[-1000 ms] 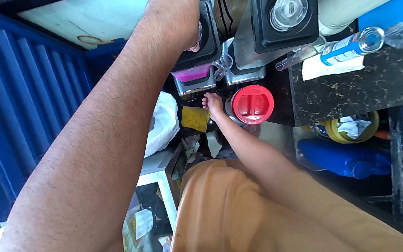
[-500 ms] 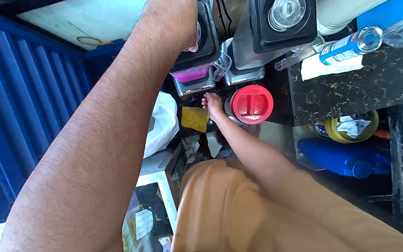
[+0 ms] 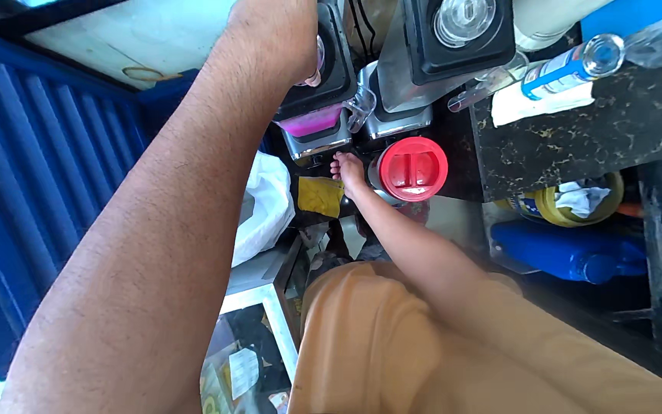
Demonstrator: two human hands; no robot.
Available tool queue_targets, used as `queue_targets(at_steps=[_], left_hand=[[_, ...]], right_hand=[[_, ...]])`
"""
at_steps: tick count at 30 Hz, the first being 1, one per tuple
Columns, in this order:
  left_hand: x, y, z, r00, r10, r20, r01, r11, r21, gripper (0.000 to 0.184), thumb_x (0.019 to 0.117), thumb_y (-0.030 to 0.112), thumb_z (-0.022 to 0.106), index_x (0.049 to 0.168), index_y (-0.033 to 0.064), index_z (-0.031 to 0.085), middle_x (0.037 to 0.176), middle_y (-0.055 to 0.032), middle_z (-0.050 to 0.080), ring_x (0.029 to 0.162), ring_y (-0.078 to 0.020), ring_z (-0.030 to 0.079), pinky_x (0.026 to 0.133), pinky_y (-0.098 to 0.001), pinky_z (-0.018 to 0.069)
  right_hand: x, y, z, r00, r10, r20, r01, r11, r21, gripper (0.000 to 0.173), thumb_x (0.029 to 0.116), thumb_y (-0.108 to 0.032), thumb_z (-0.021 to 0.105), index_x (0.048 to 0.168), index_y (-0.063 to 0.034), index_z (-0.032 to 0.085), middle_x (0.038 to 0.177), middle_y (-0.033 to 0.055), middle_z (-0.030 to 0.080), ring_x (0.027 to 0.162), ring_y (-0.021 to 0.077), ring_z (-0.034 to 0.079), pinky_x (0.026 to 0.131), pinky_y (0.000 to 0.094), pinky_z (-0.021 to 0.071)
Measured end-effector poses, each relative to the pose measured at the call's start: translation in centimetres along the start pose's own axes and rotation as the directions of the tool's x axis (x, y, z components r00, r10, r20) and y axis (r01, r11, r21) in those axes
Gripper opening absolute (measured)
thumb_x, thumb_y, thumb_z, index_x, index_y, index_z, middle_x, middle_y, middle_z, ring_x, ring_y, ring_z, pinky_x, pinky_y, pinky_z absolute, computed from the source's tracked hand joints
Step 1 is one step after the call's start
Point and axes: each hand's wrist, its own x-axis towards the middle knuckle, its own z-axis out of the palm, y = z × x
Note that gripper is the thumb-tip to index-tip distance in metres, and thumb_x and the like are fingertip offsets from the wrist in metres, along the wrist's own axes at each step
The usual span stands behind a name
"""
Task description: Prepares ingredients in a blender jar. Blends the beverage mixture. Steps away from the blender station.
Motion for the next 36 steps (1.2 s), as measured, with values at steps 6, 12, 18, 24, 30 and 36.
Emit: queue_targets(at_steps=[6,12,18,24,30,36], left_hand=[[0.4,-0.2,-0.3,0.999,0.035,-0.006,-0.035,0.996,0.078,0.053,0.0817,0.020,0.083,0.131,0.0075,0.067,0.122,-0.0279,0.066,0.117,-0.0497,0.061,0.093,-0.0725,0.0467],[-1.0,0.5,-0.7,0.999,0.044,0.002,-0.044,0.992,0.115,0.054,0.0848,0.022,0.083,0.135,0.0111,0.066,0.123,-0.0281,0.066,0.118,-0.0509,0.060,0.095,-0.0745,0.0447],[-0.7,1.1,-1.1,1.000,0.011,0.012,-0.012,0.990,0.139,0.057,0.0874,0.026,0.083,0.140,0.0138,0.064,0.124,-0.0242,0.068,0.118,-0.0490,0.062,0.097,-0.0746,0.0440],[-1.0,2.0,-1.1,0.997,-0.071,0.027,0.066,0.986,0.152,0.058,0.0893,0.030,0.081,0.143,0.0183,0.061,0.126,-0.0221,0.068,0.114,-0.0473,0.064,0.095,-0.0748,0.0450],[-1.0,2.2,-1.0,0.996,-0.090,0.006,0.088,0.987,0.132,0.057,0.0882,0.027,0.082,0.141,0.0181,0.063,0.124,-0.0196,0.069,0.113,-0.0451,0.065,0.095,-0.0744,0.0433],[-0.9,2.3,-1.1,0.993,-0.122,0.010,0.119,0.983,0.139,0.057,0.0887,0.029,0.082,0.142,0.0197,0.063,0.126,-0.0176,0.069,0.115,-0.0442,0.064,0.096,-0.0745,0.0429]], right_hand=[[0.7,1.4,-1.0,0.997,0.009,0.076,-0.009,1.000,0.001,0.043,0.1072,-0.043,0.052,0.124,-0.0045,0.063,0.094,0.0084,0.069,0.071,0.0158,0.065,0.061,0.0316,0.0567],[0.6,0.8,-0.5,0.995,-0.014,0.099,0.012,1.000,0.021,0.034,0.1091,-0.032,0.049,0.120,-0.0031,0.062,0.089,0.0077,0.068,0.068,0.0147,0.065,0.060,0.0315,0.0562],[1.3,1.1,-1.0,0.989,-0.037,0.146,0.024,0.996,0.091,0.039,0.1105,-0.034,0.044,0.123,-0.0021,0.063,0.091,0.0094,0.069,0.070,0.0162,0.065,0.062,0.0337,0.0566],[1.8,1.3,-1.2,0.985,-0.014,0.173,-0.002,0.995,0.095,0.039,0.1094,-0.032,0.045,0.124,-0.0010,0.063,0.093,0.0117,0.069,0.073,0.0183,0.066,0.067,0.0370,0.0577],[2.1,1.1,-1.5,0.983,-0.012,0.181,0.006,1.000,0.030,0.039,0.1088,-0.032,0.045,0.123,-0.0021,0.065,0.095,0.0131,0.070,0.077,0.0217,0.068,0.071,0.0419,0.0585],[2.2,0.9,-1.4,0.983,0.011,0.183,-0.015,1.000,0.016,0.039,0.1092,-0.034,0.045,0.121,-0.0031,0.066,0.093,0.0118,0.070,0.075,0.0208,0.068,0.069,0.0404,0.0586]])
